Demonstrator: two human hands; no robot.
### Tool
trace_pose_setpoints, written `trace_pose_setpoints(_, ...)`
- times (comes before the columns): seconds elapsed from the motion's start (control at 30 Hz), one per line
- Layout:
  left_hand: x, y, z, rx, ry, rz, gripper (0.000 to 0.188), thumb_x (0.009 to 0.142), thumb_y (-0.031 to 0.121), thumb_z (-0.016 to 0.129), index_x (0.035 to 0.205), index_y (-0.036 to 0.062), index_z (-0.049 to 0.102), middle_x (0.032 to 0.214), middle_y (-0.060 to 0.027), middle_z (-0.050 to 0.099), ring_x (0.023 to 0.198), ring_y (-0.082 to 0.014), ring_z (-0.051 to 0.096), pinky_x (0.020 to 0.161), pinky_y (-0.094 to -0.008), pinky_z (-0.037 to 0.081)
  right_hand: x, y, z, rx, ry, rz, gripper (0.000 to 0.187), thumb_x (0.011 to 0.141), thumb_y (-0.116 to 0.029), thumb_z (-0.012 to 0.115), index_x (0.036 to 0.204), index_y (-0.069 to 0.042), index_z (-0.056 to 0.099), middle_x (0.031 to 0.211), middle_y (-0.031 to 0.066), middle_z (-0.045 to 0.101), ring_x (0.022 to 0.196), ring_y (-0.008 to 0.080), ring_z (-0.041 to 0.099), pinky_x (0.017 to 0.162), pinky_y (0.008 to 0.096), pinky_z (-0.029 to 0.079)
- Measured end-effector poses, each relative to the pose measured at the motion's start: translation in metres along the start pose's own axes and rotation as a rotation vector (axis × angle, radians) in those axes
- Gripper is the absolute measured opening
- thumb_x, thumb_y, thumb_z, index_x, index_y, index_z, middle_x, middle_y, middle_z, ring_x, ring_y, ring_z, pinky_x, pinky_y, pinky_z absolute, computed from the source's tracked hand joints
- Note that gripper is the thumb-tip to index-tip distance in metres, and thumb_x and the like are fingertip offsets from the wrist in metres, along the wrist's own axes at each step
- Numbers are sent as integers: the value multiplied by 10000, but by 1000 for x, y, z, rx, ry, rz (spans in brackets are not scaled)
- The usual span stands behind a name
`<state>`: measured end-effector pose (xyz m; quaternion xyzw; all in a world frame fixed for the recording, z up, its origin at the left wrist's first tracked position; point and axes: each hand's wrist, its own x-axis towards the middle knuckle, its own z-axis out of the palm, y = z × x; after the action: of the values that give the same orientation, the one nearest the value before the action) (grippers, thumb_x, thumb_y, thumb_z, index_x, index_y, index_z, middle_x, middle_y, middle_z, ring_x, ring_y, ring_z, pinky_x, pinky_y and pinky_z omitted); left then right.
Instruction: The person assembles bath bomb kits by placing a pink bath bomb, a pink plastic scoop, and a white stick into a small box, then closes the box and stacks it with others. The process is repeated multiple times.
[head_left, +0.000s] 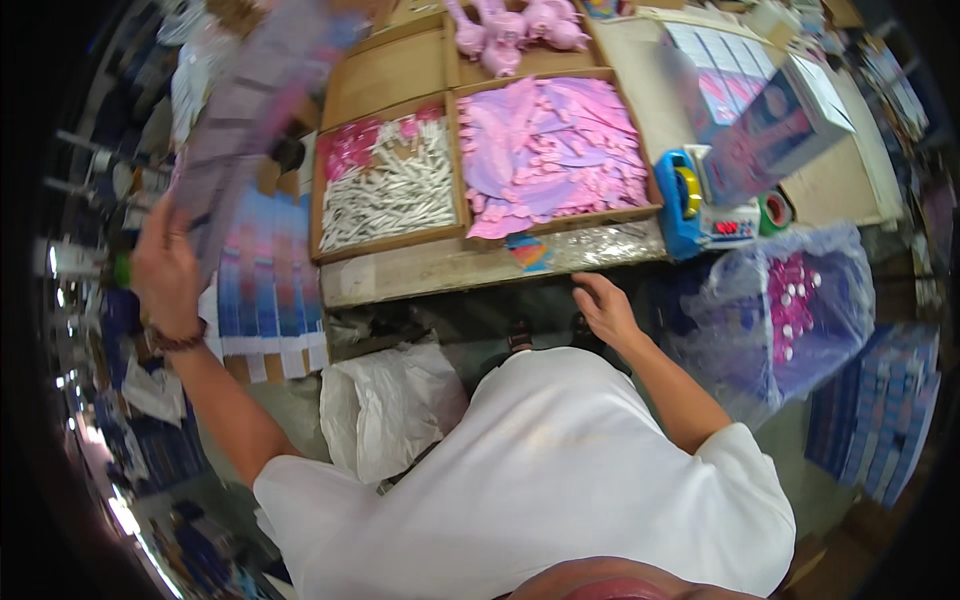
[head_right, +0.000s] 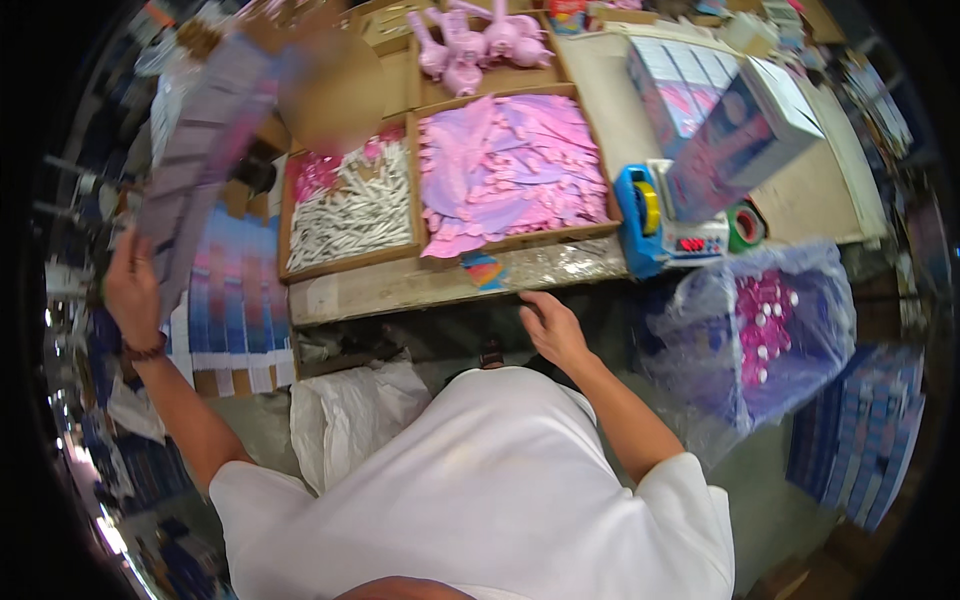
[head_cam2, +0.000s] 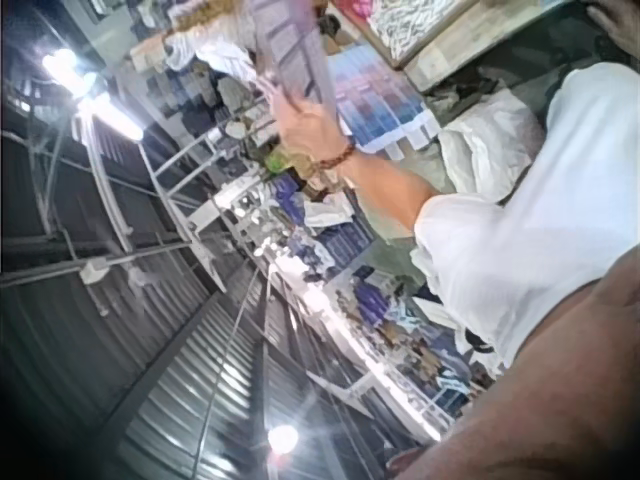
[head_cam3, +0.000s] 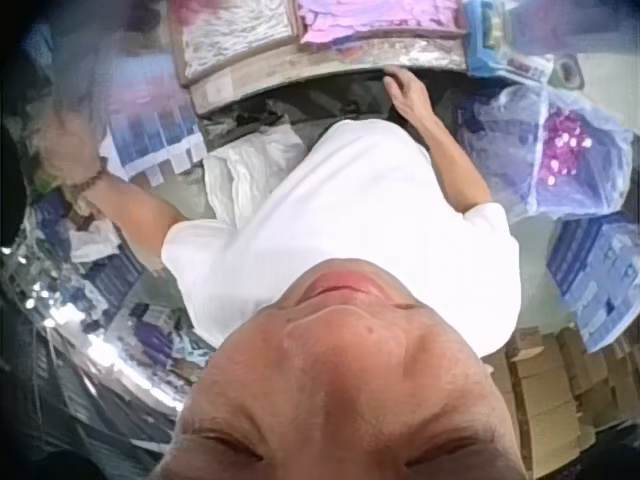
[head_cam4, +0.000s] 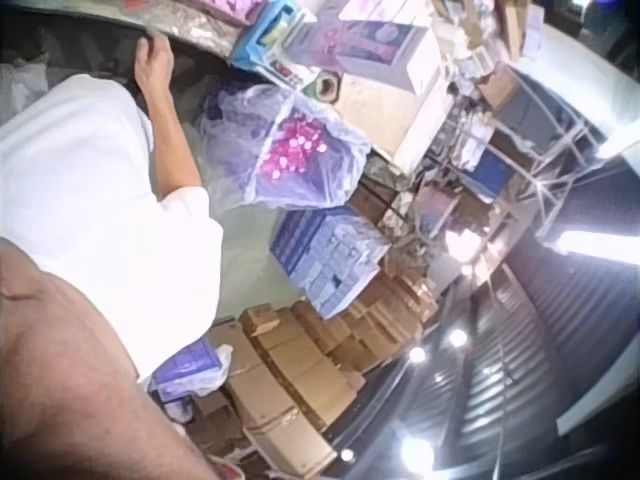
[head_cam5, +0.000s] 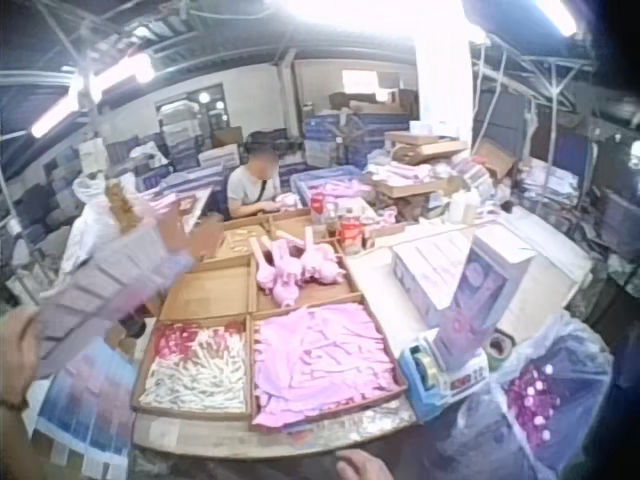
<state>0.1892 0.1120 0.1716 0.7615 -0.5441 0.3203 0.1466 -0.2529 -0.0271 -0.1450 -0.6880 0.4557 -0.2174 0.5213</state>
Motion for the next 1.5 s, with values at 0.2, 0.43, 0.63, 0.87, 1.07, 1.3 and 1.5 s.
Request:
trace_pose_setpoints(0.2, -62, 160, 130, -644, -463, 321, 141, 791, 58, 654, 931, 64, 666, 854, -121, 673, 746, -326, 645, 646, -383, 506, 18, 9, 6, 168, 188, -185, 710, 875, -105, 627, 1474, -58, 247, 1493, 174, 322, 1136, 282, 558, 825, 332, 502)
trace_pose_setpoints(0.43, -101, 183, 220, -701, -959, 193, 218, 844, 247, 652, 1016, 112, 657, 867, -123, 668, 834, -337, 632, 718, -424, 494, 45, 17, -2, 145, 153, -21, 675, 884, -330, 599, 1416, -9, 334, 1378, 187, 451, 1031, 307, 608, 843, 395, 490)
trace_pose_setpoints(0.63, -95, 248, 224, -692, -984, 472, 558, 797, 436, 689, 1220, 93, 565, 1040, -162, 646, 951, -357, 615, 785, -424, 491, 62, 2, -24, -231, 133, 76, 492, 880, -479, 590, 1065, -23, 575, 976, 197, 651, 921, 388, 615, 797, 440, 480)
trace_pose_setpoints(0.87, -169, 273, 253, -460, -548, 577, 846, 643, 584, 746, 1280, 89, 491, 1353, -226, 390, 1237, -423, 363, 1007, -584, 269, 50, 51, -6, -300, -34, 287, 473, 863, -506, 575, 966, -52, 655, 912, 187, 675, 921, 365, 637, 790, 442, 489)
trace_pose_setpoints(1.07, -132, 311, 267, -617, -853, 471, 801, 615, 461, 815, 1214, 53, 475, 1136, -211, 508, 1045, -375, 525, 876, -440, 436, 53, 60, -17, -312, -159, 253, 431, 875, -464, 581, 980, -56, 672, 913, 172, 680, 891, 348, 643, 771, 424, 493)
trace_pose_setpoints(1.3, -58, 302, 209, -866, -934, 438, 1013, 589, 443, 816, 1419, 114, 336, 1094, -210, 509, 978, -394, 559, 842, -443, 476, 42, 50, -57, 717, 97, 309, 474, 1002, -392, 447, 1341, -62, 483, 1322, 68, 547, 1157, 206, 554, 930, 374, 441)
trace_pose_setpoints(1.5, -17, 258, 164, -1299, -902, 508, 946, 593, 349, 829, 1386, 99, 380, 1104, -156, 488, 995, -316, 516, 884, -379, 433, 59, -47, -49, 1354, -380, 77, 590, 959, -451, 521, 1397, -71, 414, 1357, 68, 515, 1233, 214, 501, 1049, 382, 380)
